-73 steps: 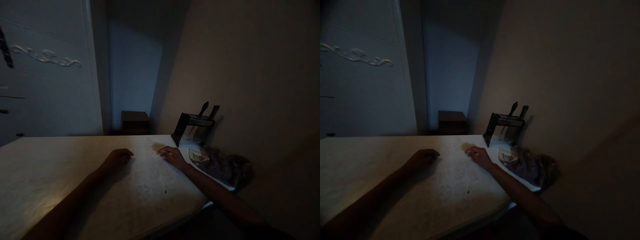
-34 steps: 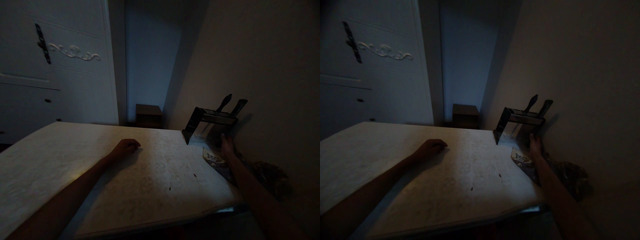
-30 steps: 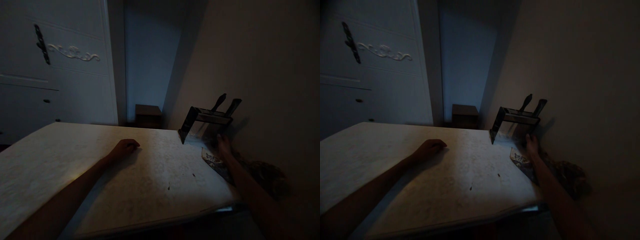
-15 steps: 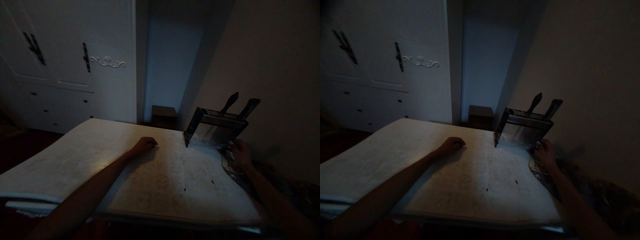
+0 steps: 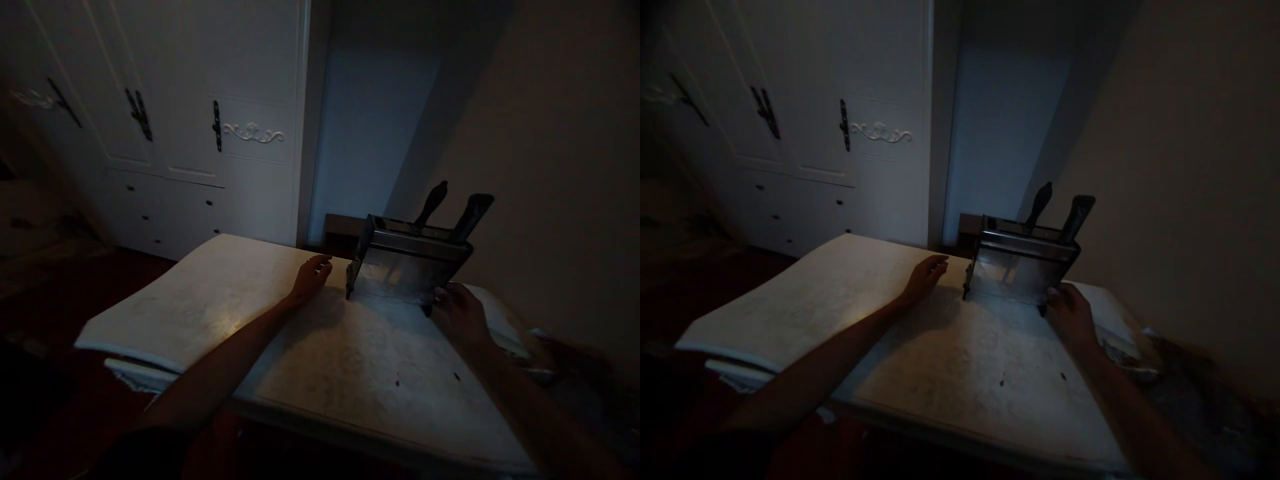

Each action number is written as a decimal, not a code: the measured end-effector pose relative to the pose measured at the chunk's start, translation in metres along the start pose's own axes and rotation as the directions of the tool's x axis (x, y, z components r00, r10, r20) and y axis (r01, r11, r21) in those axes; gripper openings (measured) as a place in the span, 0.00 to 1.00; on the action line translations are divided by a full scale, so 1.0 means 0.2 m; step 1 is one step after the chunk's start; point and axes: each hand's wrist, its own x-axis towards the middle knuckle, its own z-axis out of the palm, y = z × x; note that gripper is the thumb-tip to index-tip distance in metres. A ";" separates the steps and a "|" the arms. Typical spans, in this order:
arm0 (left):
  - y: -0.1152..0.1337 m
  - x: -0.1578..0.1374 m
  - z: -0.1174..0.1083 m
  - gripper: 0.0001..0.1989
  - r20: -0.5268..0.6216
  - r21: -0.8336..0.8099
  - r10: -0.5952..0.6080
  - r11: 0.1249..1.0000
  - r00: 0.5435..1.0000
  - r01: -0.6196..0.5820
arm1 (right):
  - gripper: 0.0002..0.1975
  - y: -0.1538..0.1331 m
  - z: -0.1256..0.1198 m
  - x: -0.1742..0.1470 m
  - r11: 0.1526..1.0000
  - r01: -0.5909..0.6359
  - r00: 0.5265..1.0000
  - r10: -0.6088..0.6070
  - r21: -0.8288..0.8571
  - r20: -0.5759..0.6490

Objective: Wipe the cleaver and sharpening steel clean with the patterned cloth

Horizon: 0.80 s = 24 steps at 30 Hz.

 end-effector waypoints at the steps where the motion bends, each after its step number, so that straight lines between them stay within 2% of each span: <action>1: 0.02 0.00 -0.01 0.19 -0.048 -0.030 -0.009 1.000 0.999 0.008 | 0.20 -0.03 0.05 -0.02 1.000 -0.014 1.000 0.014 0.011 0.012; 6: 0.11 0.02 -0.08 0.23 -0.187 -0.151 -0.082 0.987 0.979 0.054 | 0.18 -0.13 0.32 -0.07 0.998 -0.023 0.986 0.012 0.063 0.164; 9: 0.14 0.04 -0.15 0.21 -0.318 -0.170 -0.079 0.985 0.945 0.025 | 0.19 -0.17 0.47 -0.09 0.992 -0.023 0.966 -0.010 0.124 0.257; 12: 0.17 0.06 -0.25 0.18 -0.499 -0.136 -0.055 0.991 0.865 -0.016 | 0.22 -0.20 0.62 -0.10 0.989 0.019 0.937 -0.070 0.148 0.342; 14: 0.18 0.07 -0.32 0.17 -0.588 -0.119 -0.070 0.993 0.806 -0.001 | 0.22 -0.21 0.73 -0.10 0.986 0.057 0.916 -0.115 0.158 0.384; 20: 0.13 0.09 -0.49 0.15 -0.749 -0.137 -0.159 0.987 0.643 0.084 | 0.20 -0.27 1.06 -0.12 0.978 0.139 0.867 -0.196 0.156 0.457; 22: 0.11 0.10 -0.53 0.17 -0.802 -0.114 -0.162 0.986 0.575 0.119 | 0.21 -0.32 1.16 -0.15 0.970 0.178 0.845 -0.236 0.163 0.480; 24: 0.10 0.09 -0.57 0.24 -0.844 -0.073 -0.150 0.983 0.515 0.167 | 0.22 -0.37 1.25 -0.19 0.966 0.198 0.825 -0.255 0.166 0.504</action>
